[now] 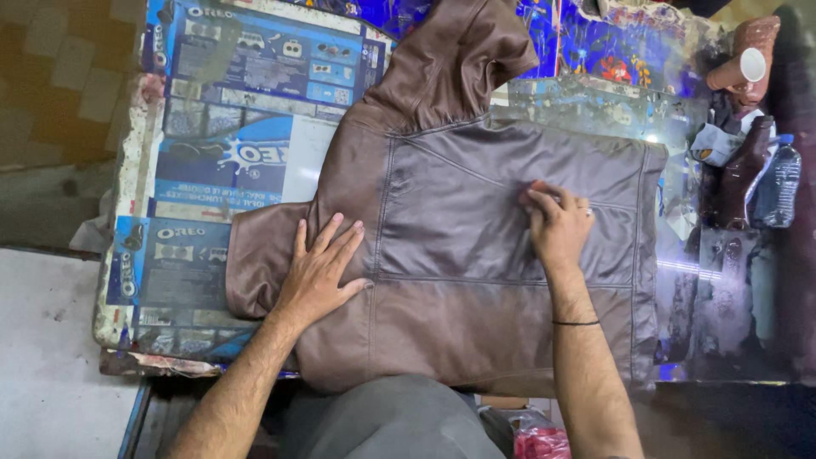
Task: The person applies dark dye to a brown leather jacket laid on a work table. They pour liquid from a bottle onto a sponge block and rub the sponge across the jacket's panels, repositioning the jacket to coat new areas.
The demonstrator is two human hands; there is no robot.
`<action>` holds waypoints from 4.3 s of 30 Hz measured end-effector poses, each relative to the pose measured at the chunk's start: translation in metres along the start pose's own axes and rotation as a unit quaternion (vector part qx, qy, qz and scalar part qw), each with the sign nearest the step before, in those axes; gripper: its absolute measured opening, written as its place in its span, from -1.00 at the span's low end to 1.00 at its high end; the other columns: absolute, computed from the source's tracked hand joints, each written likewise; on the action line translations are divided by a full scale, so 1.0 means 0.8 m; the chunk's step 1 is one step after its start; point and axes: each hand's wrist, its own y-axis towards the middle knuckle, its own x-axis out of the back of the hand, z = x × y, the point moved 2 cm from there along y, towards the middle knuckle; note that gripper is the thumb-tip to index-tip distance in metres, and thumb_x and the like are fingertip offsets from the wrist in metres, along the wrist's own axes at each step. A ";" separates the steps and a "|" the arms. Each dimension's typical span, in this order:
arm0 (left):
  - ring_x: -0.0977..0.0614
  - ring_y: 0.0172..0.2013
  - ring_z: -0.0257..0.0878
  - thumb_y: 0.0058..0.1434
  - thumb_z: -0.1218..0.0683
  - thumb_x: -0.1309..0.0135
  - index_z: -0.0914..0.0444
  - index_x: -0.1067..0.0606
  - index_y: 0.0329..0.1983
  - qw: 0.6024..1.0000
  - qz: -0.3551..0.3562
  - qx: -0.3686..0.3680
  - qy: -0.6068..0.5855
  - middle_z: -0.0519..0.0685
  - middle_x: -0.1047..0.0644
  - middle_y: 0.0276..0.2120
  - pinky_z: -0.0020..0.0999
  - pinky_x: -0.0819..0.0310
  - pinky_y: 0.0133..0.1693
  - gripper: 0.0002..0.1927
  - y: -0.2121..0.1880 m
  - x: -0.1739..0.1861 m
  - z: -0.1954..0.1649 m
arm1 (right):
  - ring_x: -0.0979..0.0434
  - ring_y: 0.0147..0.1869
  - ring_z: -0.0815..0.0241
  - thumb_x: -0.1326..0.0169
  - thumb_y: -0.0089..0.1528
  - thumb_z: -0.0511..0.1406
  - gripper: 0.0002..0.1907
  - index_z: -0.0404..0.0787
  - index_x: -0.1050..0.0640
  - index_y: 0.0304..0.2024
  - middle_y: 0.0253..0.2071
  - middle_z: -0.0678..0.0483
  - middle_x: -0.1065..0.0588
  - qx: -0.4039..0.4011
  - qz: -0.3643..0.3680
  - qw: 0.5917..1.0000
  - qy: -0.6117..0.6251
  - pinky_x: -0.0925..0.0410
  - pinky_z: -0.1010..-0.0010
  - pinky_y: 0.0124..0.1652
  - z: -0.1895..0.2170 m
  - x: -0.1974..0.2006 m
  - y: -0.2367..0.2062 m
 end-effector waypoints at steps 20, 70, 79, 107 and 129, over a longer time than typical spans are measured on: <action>-0.06 0.48 -0.06 0.01 -0.21 -0.32 0.20 -0.19 0.45 1.000 -0.008 -0.006 -0.002 -0.08 -0.26 0.43 0.33 0.26 0.39 0.00 -0.002 0.001 0.002 | -0.39 0.02 0.08 -0.22 0.12 -0.36 -0.63 0.12 -0.65 -0.04 0.10 0.31 -0.49 0.159 0.037 0.986 0.015 -0.20 0.16 -0.05 0.125 0.002 -0.007; -0.08 0.48 0.01 0.29 -0.02 -0.06 0.16 -0.43 0.32 0.993 -0.088 -0.027 0.076 -0.05 -0.26 0.44 0.33 0.18 0.39 -0.48 0.071 0.001 0.015 | -0.43 0.06 0.10 -0.11 0.11 -0.28 -0.63 0.19 -0.67 -0.05 0.14 0.30 -0.51 0.241 0.045 0.970 0.003 -0.20 0.13 -0.04 0.151 -0.050 0.067; -0.10 0.48 0.00 0.27 -0.02 -0.07 0.17 -0.46 0.29 0.994 -0.090 -0.020 0.053 -0.06 -0.28 0.42 0.31 0.15 0.38 -0.49 0.072 0.005 0.015 | -0.41 0.00 0.15 -0.14 0.16 -0.31 -0.61 0.22 -0.65 0.01 0.09 0.32 -0.50 0.192 0.099 0.976 -0.022 -0.19 0.12 -0.09 0.140 -0.063 0.070; -0.13 0.48 0.04 0.27 -0.01 -0.10 0.17 -0.50 0.24 0.993 -0.105 -0.032 0.041 -0.02 -0.30 0.43 0.30 0.17 0.38 -0.53 0.073 -0.016 0.023 | -0.51 0.29 0.00 -0.21 0.27 -0.34 -0.62 -0.17 -0.55 0.15 0.20 -0.02 -0.50 -0.231 -0.129 0.936 0.231 -0.34 0.18 0.26 -0.011 0.044 -0.227; -0.14 0.46 0.05 0.28 -0.02 -0.05 0.17 -0.46 0.28 0.990 -0.104 -0.008 0.096 -0.05 -0.29 0.43 0.31 0.18 0.38 -0.50 0.098 -0.016 0.017 | -0.38 0.11 0.11 -0.10 0.14 -0.30 -0.60 0.17 -0.65 0.02 0.17 0.24 -0.48 0.222 0.007 0.974 0.056 -0.23 0.11 0.01 0.141 -0.061 0.058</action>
